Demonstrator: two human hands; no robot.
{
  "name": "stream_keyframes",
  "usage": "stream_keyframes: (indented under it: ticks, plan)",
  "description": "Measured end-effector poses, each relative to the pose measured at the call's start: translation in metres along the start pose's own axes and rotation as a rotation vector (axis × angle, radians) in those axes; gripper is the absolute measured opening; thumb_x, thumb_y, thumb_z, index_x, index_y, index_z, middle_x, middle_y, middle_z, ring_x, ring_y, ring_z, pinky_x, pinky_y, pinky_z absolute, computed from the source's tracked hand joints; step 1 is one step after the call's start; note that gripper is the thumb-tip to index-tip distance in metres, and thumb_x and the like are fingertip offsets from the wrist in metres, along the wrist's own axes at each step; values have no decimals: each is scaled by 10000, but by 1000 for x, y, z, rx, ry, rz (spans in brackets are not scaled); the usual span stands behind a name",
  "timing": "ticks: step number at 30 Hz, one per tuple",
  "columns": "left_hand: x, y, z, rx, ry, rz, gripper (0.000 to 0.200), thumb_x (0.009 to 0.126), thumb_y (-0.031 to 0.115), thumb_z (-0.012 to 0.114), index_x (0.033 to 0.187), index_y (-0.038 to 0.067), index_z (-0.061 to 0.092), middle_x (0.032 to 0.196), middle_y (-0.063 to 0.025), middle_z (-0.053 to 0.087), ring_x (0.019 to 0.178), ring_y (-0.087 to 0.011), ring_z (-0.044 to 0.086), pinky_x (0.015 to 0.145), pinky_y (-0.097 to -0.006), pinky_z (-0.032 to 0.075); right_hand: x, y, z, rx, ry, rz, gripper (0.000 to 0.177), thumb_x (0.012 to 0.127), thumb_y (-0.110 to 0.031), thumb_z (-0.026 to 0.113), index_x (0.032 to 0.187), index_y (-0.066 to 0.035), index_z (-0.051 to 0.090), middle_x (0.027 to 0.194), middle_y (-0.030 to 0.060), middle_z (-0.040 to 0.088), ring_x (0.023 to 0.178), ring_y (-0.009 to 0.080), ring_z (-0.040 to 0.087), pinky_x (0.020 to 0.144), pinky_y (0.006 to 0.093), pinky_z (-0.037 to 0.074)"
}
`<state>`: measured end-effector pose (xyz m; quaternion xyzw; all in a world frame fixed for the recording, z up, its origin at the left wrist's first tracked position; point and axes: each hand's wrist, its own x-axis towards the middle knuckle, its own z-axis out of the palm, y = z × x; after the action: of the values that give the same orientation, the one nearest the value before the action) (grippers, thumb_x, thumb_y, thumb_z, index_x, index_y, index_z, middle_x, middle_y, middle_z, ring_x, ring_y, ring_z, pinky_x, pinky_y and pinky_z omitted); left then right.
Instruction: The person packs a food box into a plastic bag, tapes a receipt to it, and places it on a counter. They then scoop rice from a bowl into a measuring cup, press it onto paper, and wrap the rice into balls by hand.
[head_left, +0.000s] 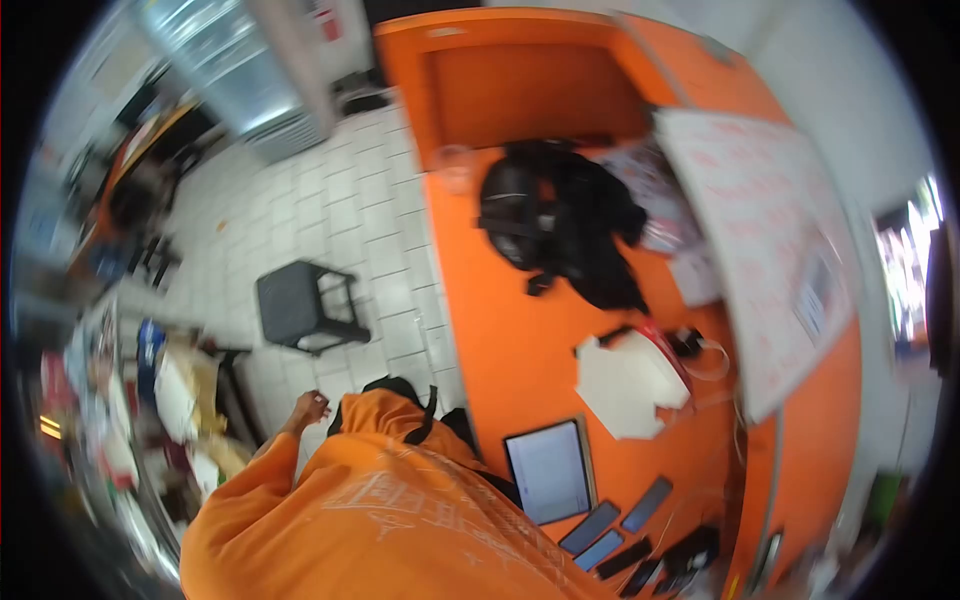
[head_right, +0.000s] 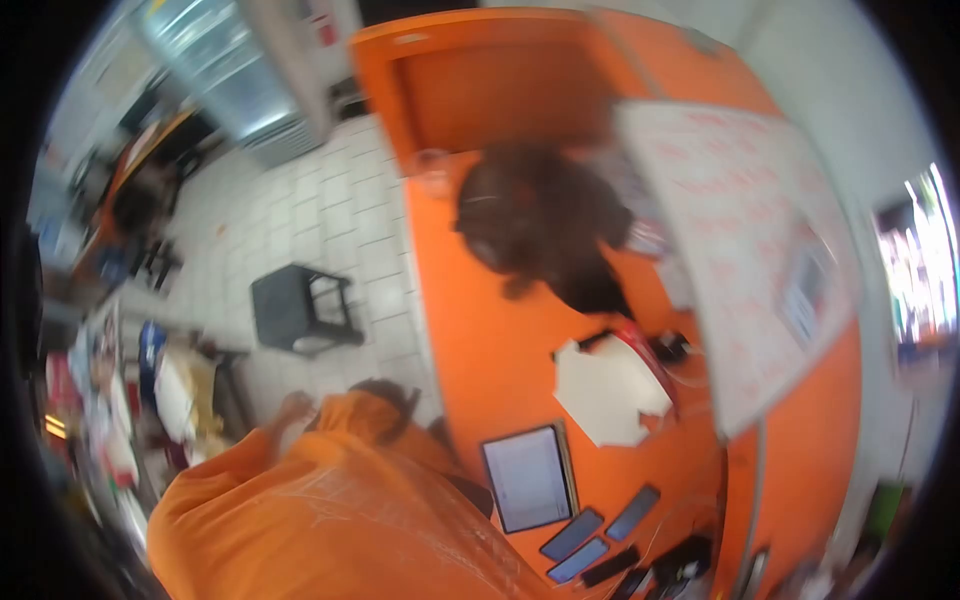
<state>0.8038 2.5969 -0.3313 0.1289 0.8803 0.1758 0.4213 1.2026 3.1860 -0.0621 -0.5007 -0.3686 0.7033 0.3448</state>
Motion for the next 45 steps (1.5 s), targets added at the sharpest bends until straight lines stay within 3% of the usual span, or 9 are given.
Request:
stream_keyframes:
  ticks: [2, 5, 20, 22, 30, 35, 38, 41, 45]
  plan:
    - [-9, -89, 43, 425, -11, 116, 180, 880, 251, 578, 877, 87, 652, 837, -82, 689, 782, -204, 666, 667, -372, 538, -32, 8, -10, -99, -41, 99, 567, 985, -462, 452, 1390, -67, 422, 1276, 142, 565, 1053, 280, 625, 839, 479, 543]
    - [-13, -39, 25, -690, -71, 56, 366, 854, 353, 600, 1027, 53, 718, 1045, -182, 717, 992, -297, 686, 869, -435, 532, 30, -34, 74, -43, -192, -115, 564, 975, -453, 475, 1373, -56, 438, 1255, 145, 572, 1037, 275, 626, 835, 464, 542]
    - [32, -158, -40, 35, 213, -140, 324, 845, 364, 610, 931, 77, 734, 941, -149, 732, 892, -327, 688, 800, -461, 522, 42, 68, 437, -2, -447, -248, 552, 929, -409, 593, 1293, 0, 519, 1154, 162, 605, 956, 247, 632, 816, 385, 534]
    - [75, -124, -33, 126, 163, -185, 320, 844, 365, 611, 918, 80, 737, 927, -144, 734, 879, -331, 688, 790, -465, 521, 42, 127, 503, -582, -590, -250, 397, 936, -153, 625, 1281, 8, 514, 1119, 149, 630, 929, 190, 640, 790, 276, 527]
    - [282, 33, -456, -695, 819, 28, 195, 816, -8, 719, 849, 28, 531, 948, -129, 739, 809, -158, 688, 695, -293, 552, 131, 156, 711, -957, -999, -137, 406, 902, -88, 702, 1270, -10, 548, 982, 85, 714, 831, 110, 655, 742, 248, 523]
    - [395, 10, -545, -1229, 899, -17, 128, 908, 116, 666, 907, 40, 563, 792, -50, 676, 720, -130, 616, 609, -293, 495, 217, 140, 937, -1123, -947, -540, 322, 904, -92, 682, 1203, -22, 587, 922, 83, 707, 826, 135, 655, 740, 277, 524]
    - [468, -80, -463, 86, 658, -181, 201, 880, 236, 558, 857, 56, 646, 811, -145, 684, 789, -354, 665, 738, -463, 540, 237, 130, 1107, -1010, -1069, -663, 312, 916, -110, 672, 1208, -29, 598, 919, 82, 703, 851, 141, 663, 766, 285, 525]
    - [423, -56, -416, 97, 81, -228, 297, 895, 297, 560, 1034, 80, 708, 1002, -174, 703, 907, -330, 681, 774, -495, 540, 223, 114, 1280, -920, -1317, -822, 312, 921, -90, 659, 1220, -28, 591, 933, 82, 702, 848, 127, 645, 777, 283, 521]
    - [495, -91, -465, 1, 178, -289, 317, 894, 316, 572, 1034, 66, 707, 1013, -176, 706, 933, -342, 676, 794, -486, 538, 175, 116, 1489, -716, -1511, -831, 276, 933, -73, 635, 1203, -25, 598, 938, 70, 717, 864, 126, 658, 792, 286, 514]
